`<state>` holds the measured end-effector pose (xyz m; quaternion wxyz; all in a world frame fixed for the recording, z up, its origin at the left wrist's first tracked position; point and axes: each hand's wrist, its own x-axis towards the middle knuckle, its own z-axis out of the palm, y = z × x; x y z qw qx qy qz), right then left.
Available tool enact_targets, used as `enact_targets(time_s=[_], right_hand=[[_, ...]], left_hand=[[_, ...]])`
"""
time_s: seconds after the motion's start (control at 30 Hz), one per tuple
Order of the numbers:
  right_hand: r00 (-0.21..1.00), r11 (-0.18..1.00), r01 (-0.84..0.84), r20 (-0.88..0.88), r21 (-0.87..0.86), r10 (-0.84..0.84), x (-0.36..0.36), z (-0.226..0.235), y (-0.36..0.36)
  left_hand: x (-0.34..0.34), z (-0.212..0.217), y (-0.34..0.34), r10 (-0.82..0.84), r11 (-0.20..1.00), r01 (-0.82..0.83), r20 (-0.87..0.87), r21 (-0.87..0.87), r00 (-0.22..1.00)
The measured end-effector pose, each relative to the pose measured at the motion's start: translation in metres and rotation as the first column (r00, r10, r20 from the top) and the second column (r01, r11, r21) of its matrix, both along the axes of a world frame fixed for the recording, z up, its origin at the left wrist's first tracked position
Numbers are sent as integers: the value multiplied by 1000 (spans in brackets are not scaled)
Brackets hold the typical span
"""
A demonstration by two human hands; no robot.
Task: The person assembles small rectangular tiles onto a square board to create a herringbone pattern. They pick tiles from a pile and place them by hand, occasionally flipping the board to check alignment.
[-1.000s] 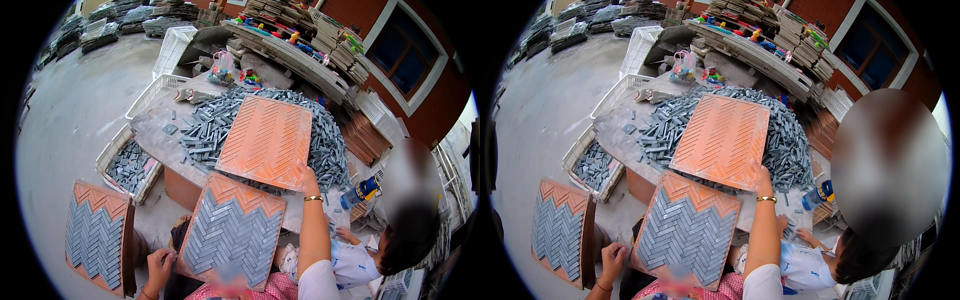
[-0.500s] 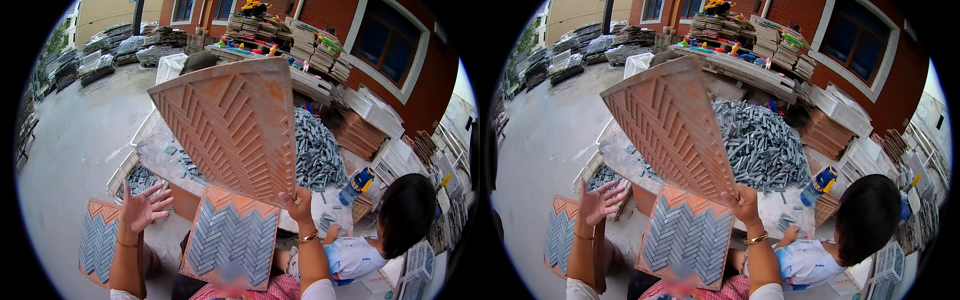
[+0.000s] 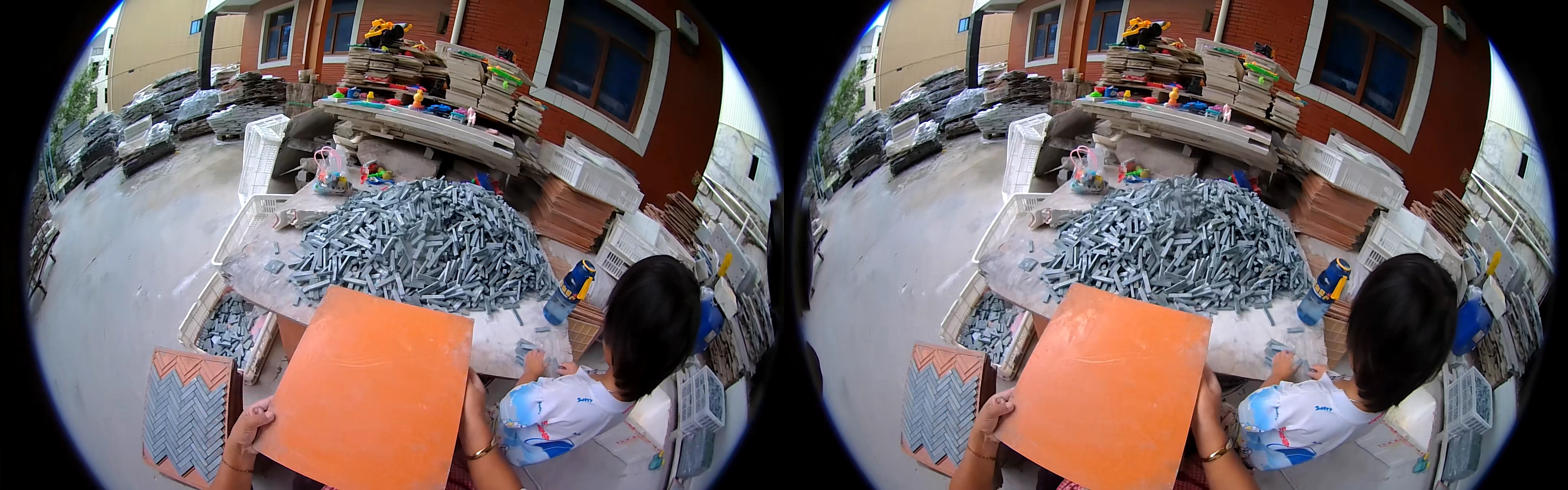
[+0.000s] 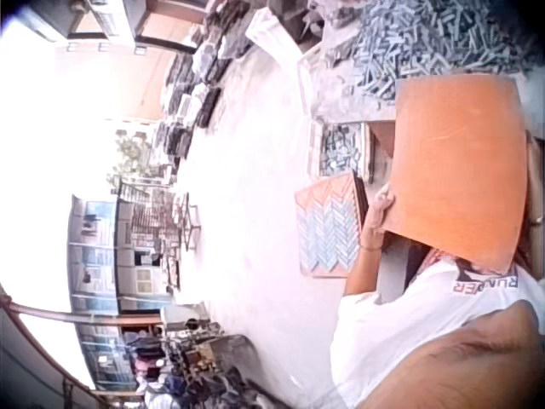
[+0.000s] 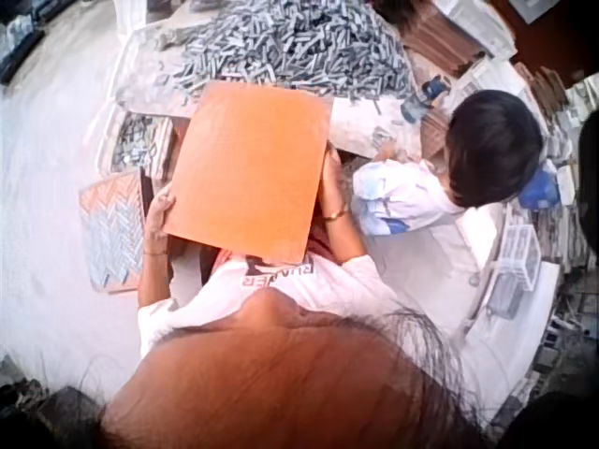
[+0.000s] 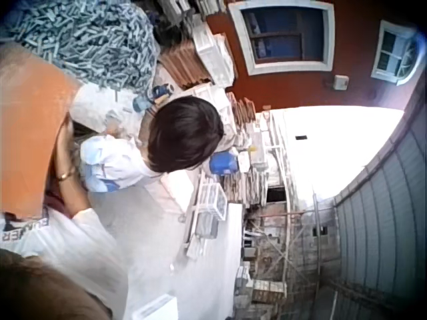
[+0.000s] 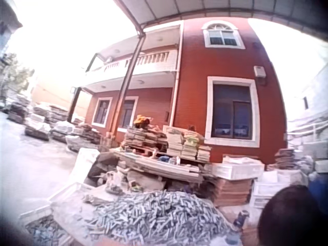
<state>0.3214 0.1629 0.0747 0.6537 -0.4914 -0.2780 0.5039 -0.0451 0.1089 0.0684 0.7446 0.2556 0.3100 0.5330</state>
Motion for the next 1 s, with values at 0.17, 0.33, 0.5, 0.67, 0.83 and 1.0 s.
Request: enact_targets(time_s=[0.17, 0.33, 0.5, 0.67, 0.83, 1.0], right_hand=[[895, 955, -225, -429, -192, 125, -5, -53, -85], [971, 964, -209, 81, -163, 224, 10, -77, -100], [943, 948, -264, 160, -179, 293, 23, -98, -57], [936, 956, -244, 217, -164, 276, 21, -121, -56], [936, 964, -231, 238, -135, 257, 29, -121, -35], [885, 946, -283, 338, -157, 320, 34, -108, -14]], left_hand=[[8, -39, -25, -9, 991, 7, -10, -135, 1000], [23, -54, -35, -15, 998, 9, -109, -55, 994], [36, -44, -13, -39, 999, 47, -247, 27, 968], [27, -78, -21, -15, 998, 34, -367, 45, 930], [41, -60, 4, -33, 998, 46, -294, 38, 955], [44, -65, 20, 12, 992, 47, -444, 121, 896]])
